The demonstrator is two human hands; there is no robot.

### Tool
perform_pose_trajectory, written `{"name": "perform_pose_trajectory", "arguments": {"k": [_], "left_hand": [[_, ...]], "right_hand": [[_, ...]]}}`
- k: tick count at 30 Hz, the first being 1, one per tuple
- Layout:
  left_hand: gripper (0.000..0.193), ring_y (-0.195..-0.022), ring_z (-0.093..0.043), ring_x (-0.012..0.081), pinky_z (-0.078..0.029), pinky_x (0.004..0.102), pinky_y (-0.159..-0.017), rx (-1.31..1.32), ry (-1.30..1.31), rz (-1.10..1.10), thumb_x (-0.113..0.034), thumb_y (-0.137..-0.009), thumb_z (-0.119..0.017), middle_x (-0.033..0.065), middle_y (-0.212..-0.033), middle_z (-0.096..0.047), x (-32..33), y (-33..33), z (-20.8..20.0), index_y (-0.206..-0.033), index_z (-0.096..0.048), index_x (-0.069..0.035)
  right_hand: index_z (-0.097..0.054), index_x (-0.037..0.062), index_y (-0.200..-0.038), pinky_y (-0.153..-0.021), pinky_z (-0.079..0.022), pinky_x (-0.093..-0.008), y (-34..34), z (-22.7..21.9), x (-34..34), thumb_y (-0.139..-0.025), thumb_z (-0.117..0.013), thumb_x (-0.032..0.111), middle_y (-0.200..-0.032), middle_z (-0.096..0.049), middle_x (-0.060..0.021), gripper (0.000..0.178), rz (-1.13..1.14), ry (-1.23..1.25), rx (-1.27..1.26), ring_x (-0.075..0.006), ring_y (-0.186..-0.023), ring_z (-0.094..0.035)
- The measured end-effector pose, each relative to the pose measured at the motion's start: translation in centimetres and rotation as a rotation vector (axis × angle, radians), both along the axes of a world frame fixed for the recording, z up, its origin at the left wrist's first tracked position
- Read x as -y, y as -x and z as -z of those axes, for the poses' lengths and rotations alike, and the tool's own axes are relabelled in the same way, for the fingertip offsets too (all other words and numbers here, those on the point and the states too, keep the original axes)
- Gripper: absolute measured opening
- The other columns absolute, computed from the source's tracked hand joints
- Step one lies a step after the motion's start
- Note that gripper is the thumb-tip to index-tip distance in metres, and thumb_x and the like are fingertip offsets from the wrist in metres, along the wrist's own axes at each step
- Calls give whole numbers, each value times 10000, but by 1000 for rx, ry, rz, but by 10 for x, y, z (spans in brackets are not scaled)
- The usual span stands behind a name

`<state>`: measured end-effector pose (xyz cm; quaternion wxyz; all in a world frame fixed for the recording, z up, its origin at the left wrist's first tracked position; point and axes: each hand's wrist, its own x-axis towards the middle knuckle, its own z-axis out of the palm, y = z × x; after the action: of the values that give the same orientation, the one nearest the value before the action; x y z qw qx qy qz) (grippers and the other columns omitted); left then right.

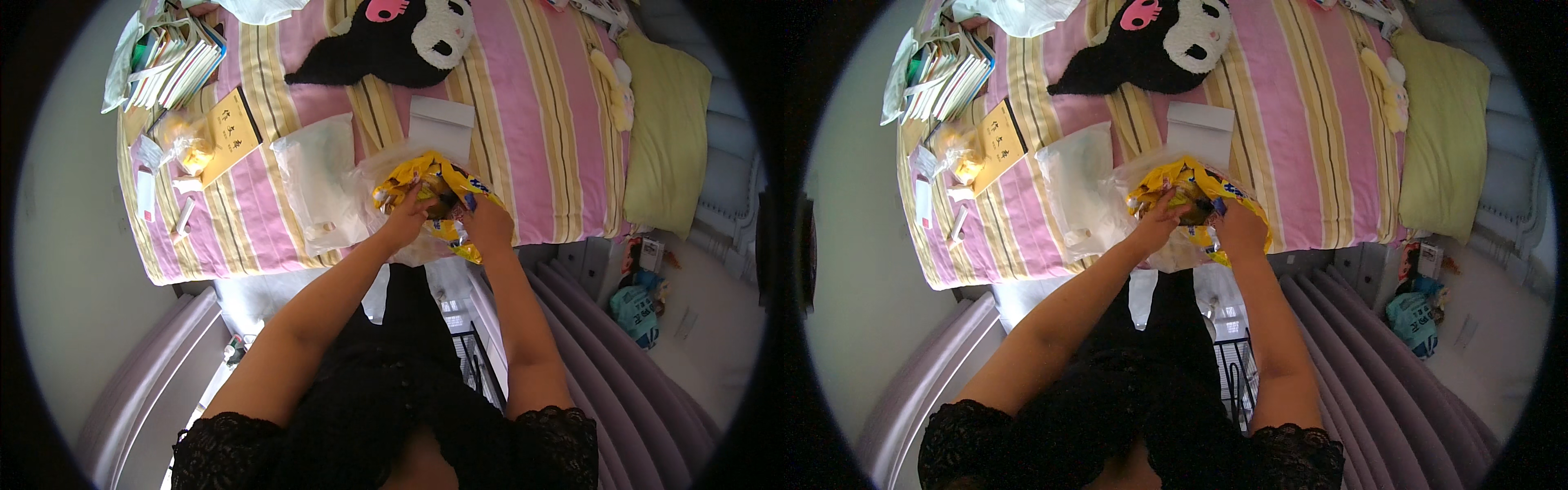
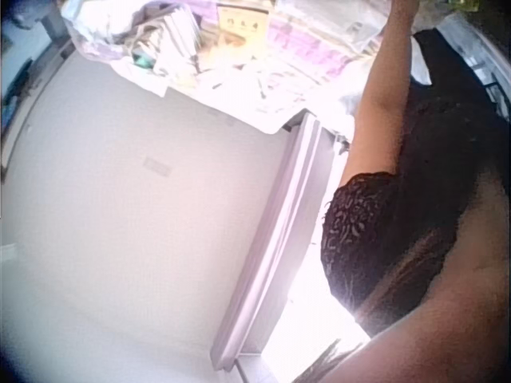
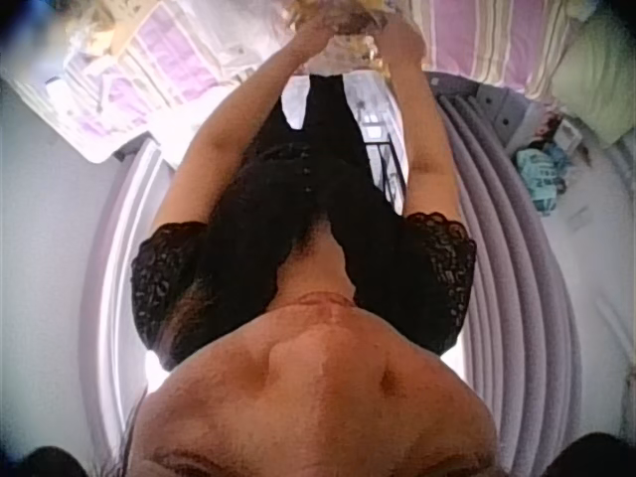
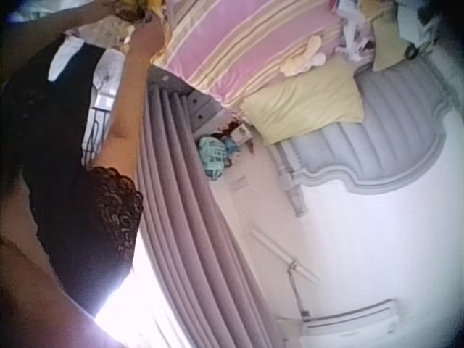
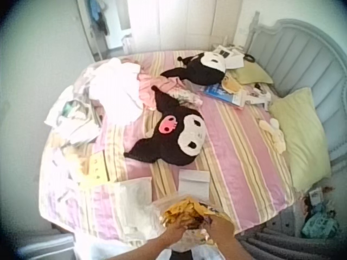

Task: The person sorts and organizes various items on a bed, including plastic bags, envelopes, and small packages. They place some items into a wire basket and move others around the room, handling them one at a time.

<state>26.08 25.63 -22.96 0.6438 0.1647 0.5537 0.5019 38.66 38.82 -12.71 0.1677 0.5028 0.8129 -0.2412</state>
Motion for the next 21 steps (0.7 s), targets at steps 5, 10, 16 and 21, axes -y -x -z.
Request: {"name": "perform_pose_trajectory", "arguments": {"k": [5,10,16,21], "left_hand": [[621,-1074,-561,213,-432,315,-918,-286,34,159,64,-864,-436,160,-1195,-567,4,8,-1,-1435,-237,-75],[453,-876,-640,300,-504,375,-762,-663,-37,228,-2,-851,-498,171,-954,-642,-9,-3,-29,-1297,-443,-59],[249,-822,-656,333,-519,422,-698,-1169,77,980,-195,-860,-506,153,-939,-672,-74,-19,-15,-1049,-618,-76],[262,-896,-660,268,-524,368,-733,-1370,-196,1025,-173,-844,-531,123,-1029,-668,-91,-30,40,-1072,-631,-92]], "right_hand": [[-605,66,-1044,-726,-497,-435,-27,-2,1,-754,-645,236,-897,-653,-160,338,72,-40,-73,-342,-824,-625],[-608,47,-1064,-713,-495,-452,-33,15,4,-750,-645,248,-852,-649,-189,374,134,-50,-225,-357,-804,-624],[-598,50,-1152,-714,-503,-447,-24,24,-1,-750,-644,258,-865,-647,-214,455,154,-55,-196,-370,-796,-628],[-618,41,-1114,-703,-501,-455,-25,40,-3,-733,-651,254,-853,-647,-225,438,199,-29,-244,-381,-791,-627]]}}
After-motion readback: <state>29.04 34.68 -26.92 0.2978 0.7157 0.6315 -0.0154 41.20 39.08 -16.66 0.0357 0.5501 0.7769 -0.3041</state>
